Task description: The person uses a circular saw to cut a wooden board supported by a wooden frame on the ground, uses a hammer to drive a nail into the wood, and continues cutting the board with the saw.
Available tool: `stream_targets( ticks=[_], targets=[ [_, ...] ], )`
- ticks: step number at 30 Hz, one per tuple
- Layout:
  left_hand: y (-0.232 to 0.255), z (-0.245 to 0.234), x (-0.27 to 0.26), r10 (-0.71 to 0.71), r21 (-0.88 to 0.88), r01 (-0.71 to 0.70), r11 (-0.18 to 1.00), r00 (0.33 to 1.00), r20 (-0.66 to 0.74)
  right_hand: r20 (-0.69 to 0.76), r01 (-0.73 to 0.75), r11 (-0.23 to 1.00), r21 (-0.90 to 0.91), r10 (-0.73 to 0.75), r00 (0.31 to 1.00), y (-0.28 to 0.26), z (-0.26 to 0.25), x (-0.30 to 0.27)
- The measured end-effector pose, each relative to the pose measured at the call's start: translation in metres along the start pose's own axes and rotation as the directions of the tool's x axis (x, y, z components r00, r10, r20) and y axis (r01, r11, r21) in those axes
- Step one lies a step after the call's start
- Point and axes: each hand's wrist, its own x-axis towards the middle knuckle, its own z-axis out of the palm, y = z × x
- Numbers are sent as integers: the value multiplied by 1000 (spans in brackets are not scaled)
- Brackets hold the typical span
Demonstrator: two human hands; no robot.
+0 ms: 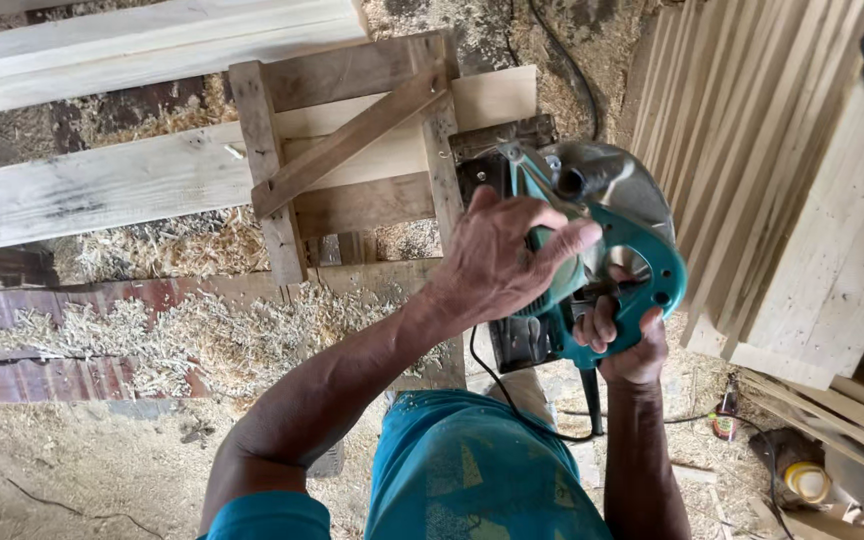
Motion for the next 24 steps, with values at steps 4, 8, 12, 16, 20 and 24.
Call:
stream_targets(
  ticks=[4,8,12,16,20,24],
  targets=[
    [-61,-7,13,-258,-214,355,910,890,376,-75,51,999,-19,-52,996,7,-17,-13],
    [-200,-13,62,-574,197,551,811,814,88,-191,62,998,-27,-66,979,7,-21,-14],
    [-328,-25,67,-276,547,353,759,936,-220,-203,84,992,-89,-101,974,12,-23,-16],
    [-377,-9,56,-77,653,289,700,940,-332,-182,69,995,-69,-81,980,18,-21,-15],
    [-379,-2,55,-88,597,289,749,935,-343,-124,83,989,-124,-98,987,32,-6,-24],
    [-395,15,80,-173,502,296,813,945,-277,-134,16,999,-31,-20,991,31,-5,-26]
  ],
)
